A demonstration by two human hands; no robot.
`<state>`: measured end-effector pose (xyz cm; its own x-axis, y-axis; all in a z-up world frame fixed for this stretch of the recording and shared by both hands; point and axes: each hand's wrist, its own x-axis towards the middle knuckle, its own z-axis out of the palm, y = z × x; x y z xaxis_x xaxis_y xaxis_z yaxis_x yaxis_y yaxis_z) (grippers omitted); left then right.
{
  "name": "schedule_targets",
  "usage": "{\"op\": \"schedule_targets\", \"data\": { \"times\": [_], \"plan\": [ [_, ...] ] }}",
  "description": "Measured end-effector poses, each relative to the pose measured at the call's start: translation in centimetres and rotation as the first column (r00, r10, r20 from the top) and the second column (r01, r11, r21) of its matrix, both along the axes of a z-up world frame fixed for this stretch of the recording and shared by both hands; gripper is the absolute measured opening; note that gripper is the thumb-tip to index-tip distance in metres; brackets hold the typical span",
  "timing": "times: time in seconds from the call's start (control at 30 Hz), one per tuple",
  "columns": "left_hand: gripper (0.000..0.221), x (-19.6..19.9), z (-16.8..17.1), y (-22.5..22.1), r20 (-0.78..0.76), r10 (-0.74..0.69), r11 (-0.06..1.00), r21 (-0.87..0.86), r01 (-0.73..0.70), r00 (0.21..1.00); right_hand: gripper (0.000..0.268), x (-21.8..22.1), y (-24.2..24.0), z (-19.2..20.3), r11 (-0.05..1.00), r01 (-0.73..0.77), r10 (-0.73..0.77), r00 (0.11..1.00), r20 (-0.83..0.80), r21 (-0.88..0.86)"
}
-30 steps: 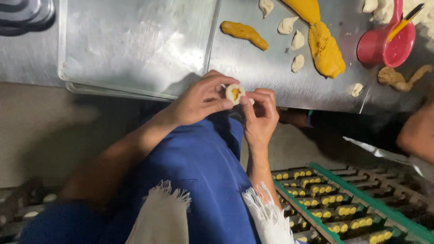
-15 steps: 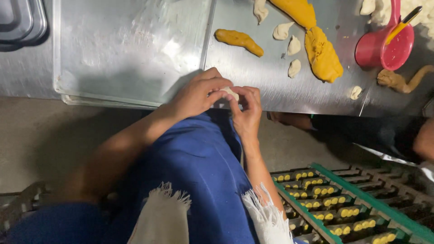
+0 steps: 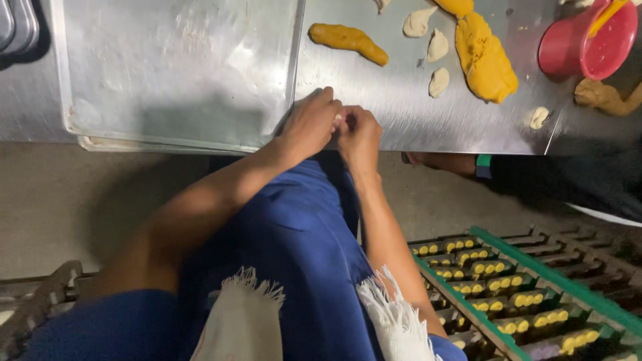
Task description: Placing a portion of yellow filling into small pieces of white dough and shaping them into rounds on a tray.
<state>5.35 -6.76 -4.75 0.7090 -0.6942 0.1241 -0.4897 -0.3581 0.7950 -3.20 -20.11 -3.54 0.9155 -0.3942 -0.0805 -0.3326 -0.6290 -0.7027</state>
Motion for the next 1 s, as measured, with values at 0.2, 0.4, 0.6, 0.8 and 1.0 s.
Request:
{"op": "schedule_targets", "data": {
  "times": [0.2, 0.4, 0.6, 0.8, 1.0],
  "plan": [
    [0.028, 0.2, 1.6, 1.8, -0.104, 0.087, 0.967, -0.232, -0.109, 0.991, 0.013, 0.0, 1.1, -0.3, 0.985, 0.118, -0.122, 0.992, -0.021, -0.127],
    [0.008, 0.5, 1.4, 2.3, -0.087, 0.047, 0.976, -0.208, -0.064, 0.995, 0.019, -0.3, 1.8, 2.3, 0.991, 0.091, -0.090, 0.996, -0.012, 0.099],
    [0.005, 0.0, 0.7, 1.6, -0.016, 0.049, 0.980, -0.190, -0.051, 0.999, 0.018, -0.9, 0.7, 1.8, 0.999, 0.009, -0.008, 1.000, 0.030, -0.047],
    [0.012, 0.3, 1.0, 2.4, -0.131, 0.079, 0.962, -0.250, -0.110, 0.988, 0.013, -1.1, -0.8, 2.0, 0.975, 0.145, -0.147, 0.989, 0.001, 0.167],
    [0.009, 0.1, -0.9, 1.2, -0.004, -0.037, 0.996, -0.078, 0.037, 0.999, 0.009, -0.1, 1.0, 0.6, 0.998, 0.051, -0.048, 0.996, 0.082, -0.034]
  ]
}}
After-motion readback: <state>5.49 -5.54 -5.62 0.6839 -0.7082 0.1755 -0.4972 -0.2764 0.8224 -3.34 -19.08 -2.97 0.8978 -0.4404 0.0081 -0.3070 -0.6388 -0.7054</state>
